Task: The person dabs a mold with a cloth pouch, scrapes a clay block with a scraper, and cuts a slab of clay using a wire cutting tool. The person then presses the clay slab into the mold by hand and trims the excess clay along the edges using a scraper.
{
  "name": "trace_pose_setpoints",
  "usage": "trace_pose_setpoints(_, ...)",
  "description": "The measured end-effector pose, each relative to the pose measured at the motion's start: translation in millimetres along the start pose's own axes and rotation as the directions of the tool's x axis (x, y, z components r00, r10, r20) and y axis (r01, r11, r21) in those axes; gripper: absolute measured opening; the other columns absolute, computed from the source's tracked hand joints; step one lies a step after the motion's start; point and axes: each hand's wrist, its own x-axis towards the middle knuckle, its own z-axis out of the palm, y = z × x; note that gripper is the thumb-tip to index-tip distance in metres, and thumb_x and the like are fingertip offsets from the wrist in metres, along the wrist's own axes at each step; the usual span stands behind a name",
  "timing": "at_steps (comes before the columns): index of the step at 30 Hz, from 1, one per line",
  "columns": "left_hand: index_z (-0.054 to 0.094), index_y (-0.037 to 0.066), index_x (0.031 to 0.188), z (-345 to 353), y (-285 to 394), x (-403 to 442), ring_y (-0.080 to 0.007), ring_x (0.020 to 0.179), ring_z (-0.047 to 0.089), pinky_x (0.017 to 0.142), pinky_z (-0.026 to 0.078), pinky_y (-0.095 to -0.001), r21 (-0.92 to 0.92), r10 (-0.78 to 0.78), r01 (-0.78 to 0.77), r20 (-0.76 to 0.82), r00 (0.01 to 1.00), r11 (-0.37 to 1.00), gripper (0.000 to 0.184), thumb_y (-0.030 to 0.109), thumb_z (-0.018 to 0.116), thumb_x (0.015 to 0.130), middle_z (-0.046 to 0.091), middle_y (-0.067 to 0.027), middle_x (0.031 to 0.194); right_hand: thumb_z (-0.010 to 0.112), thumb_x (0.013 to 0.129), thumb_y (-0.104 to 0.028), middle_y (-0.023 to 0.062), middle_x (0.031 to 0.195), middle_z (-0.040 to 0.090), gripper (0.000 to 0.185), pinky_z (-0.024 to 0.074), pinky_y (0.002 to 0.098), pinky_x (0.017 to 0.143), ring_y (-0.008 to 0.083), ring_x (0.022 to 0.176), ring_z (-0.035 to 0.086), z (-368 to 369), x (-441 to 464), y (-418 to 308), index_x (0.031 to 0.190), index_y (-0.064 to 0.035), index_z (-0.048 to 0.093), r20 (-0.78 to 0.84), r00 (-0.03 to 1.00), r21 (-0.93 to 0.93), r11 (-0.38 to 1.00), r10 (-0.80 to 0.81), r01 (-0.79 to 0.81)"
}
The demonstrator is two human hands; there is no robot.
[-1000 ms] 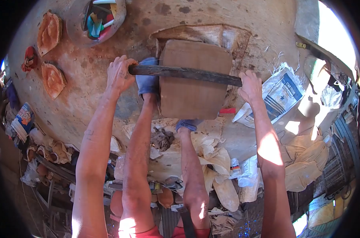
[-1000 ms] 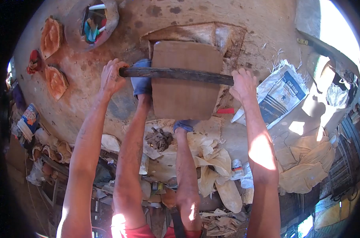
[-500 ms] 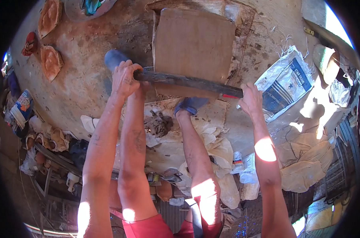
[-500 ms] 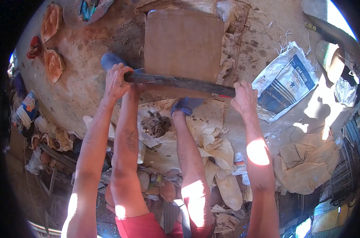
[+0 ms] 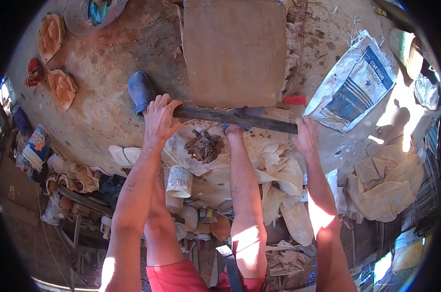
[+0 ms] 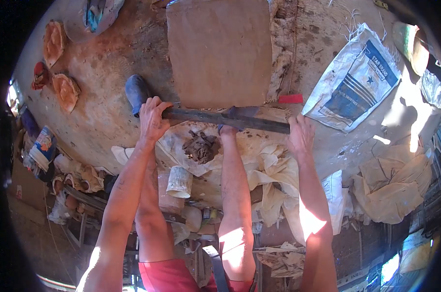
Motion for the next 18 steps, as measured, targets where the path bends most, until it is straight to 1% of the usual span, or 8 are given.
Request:
trace_pose_setpoints(6, 0.051, 0.007, 0.152, 62, -5, -66, -0.0334, 0.093, 0.054, 0.078, 0.041, -0.0444, -0.003, 0.021, -0.021, -0.076, 0.997, 1.0, 0.096, 0.003, 0.067, 0.057, 0.051, -0.01, 0.092, 0.083, 0.063, -0.007, 0.0107, 0.111, 0.056, 0.054, 0.0411, 0.0501, 0.095, 0.0326, 0.115, 0.054, 97, -82, -4, 0.114, -0.0099, 0.068, -0.028, 0.999, 0.041, 0.998, 0.038, -0.037)
trace_pose_setpoints(8, 0.051, 0.006, 0.153, 43, 3, -74, -0.0358, 0.101, 0.056, 0.086, 0.044, -0.048, -0.005, -0.051, 0.051, 0.025, 0.998, 0.999, 0.096, 0.0, 0.068, 0.058, 0.057, -0.013, 0.105, 0.082, 0.061, -0.006, 0.0113, 0.109, 0.056, 0.049, 0.0404, 0.0487, 0.095, 0.0325, 0.114, 0.054, 97, -96, -15, 0.108, -0.0087, 0.067, -0.089, 0.995, 0.151, 0.988, 0.044, -0.031)
trace_pose_setpoints(10, 0.048, 0.005, 0.153, 8, 13, -65, -0.037, 0.12, 0.056, 0.101, 0.045, -0.0512, 0.019, 0.084, -0.082, -0.229, 0.97, 0.996, 0.091, -0.003, 0.072, 0.066, 0.057, -0.0172, 0.13, 0.082, 0.061, -0.005, 0.0126, 0.107, 0.056, 0.046, 0.0417, 0.0484, 0.093, 0.0342, 0.11, 0.055, 89, -98, -14, 0.105, -0.007, 0.065, -0.137, 0.987, 0.183, 0.982, 0.079, -0.053)
trace_pose_setpoints(12, 0.044, 0.01, 0.157, -19, 25, -41, -0.0404, 0.139, 0.047, 0.118, 0.037, -0.0496, 0.177, 0.155, -0.054, -0.627, 0.764, 0.983, 0.095, -0.002, 0.079, 0.07, 0.048, -0.0197, 0.15, 0.081, 0.061, -0.004, 0.0138, 0.105, 0.056, 0.044, 0.0429, 0.0481, 0.091, 0.036, 0.106, 0.056, 80, -102, -12, 0.101, -0.0053, 0.064, -0.187, 0.974, 0.208, 0.974, 0.124, -0.084)
trace_pose_setpoints(13, 0.044, 0.01, 0.157, -40, 39, -37, -0.0404, 0.139, 0.047, 0.118, 0.037, -0.0496, 0.169, 0.152, -0.056, -0.628, 0.763, 0.984, 0.095, -0.002, 0.079, 0.07, 0.048, -0.0197, 0.15, 0.079, 0.064, -0.003, 0.0152, 0.101, 0.056, 0.04, 0.0442, 0.0482, 0.087, 0.0381, 0.101, 0.057, 75, -101, -10, 0.099, -0.0037, 0.062, -0.236, 0.953, 0.398, 0.914, 0.188, -0.082)
trace_pose_setpoints(14, 0.042, 0.01, 0.158, -64, 55, -34, -0.0402, 0.143, 0.044, 0.119, 0.036, -0.0493, -0.014, -0.014, 0.007, -0.669, 0.743, 1.0, 0.094, 0.0, 0.081, 0.073, 0.044, -0.0206, 0.155, 0.077, 0.066, -0.001, 0.0166, 0.098, 0.055, 0.036, 0.0454, 0.0482, 0.084, 0.0403, 0.095, 0.058, 68, -96, -8, 0.097, -0.0022, 0.06, -0.277, 0.926, 0.573, 0.818, 0.257, -0.055)
trace_pose_setpoints(16, 0.038, 0.007, 0.16, -69, 67, -33, -0.0383, 0.147, 0.042, 0.121, 0.034, -0.0472, -0.396, -0.303, 0.032, -0.646, 0.701, 0.918, 0.088, 0.004, 0.081, 0.083, 0.04, -0.0219, 0.16, 0.073, 0.072, 0.0, 0.0211, 0.096, 0.058, 0.035, 0.0475, 0.0488, 0.084, 0.045, 0.093, 0.06, 44, -77, -23, 0.104, 0.0014, 0.059, -0.277, 0.906, 0.64, 0.765, 0.321, -0.076)
trace_pose_setpoints(18, 0.032, 0.004, 0.162, -48, 86, -29, -0.0337, 0.147, 0.042, 0.123, 0.031, -0.0441, -0.926, -0.648, 0.126, -0.147, 0.747, 0.355, 0.085, 0.005, 0.076, 0.09, 0.039, -0.0217, 0.161, 0.072, 0.076, -0.002, 0.0255, 0.101, 0.062, 0.039, 0.0475, 0.0481, 0.091, 0.0469, 0.098, 0.061, 24, -40, -45, 0.112, 0.0042, 0.058, -0.249, 0.824, 0.769, 0.621, 0.509, -0.152)
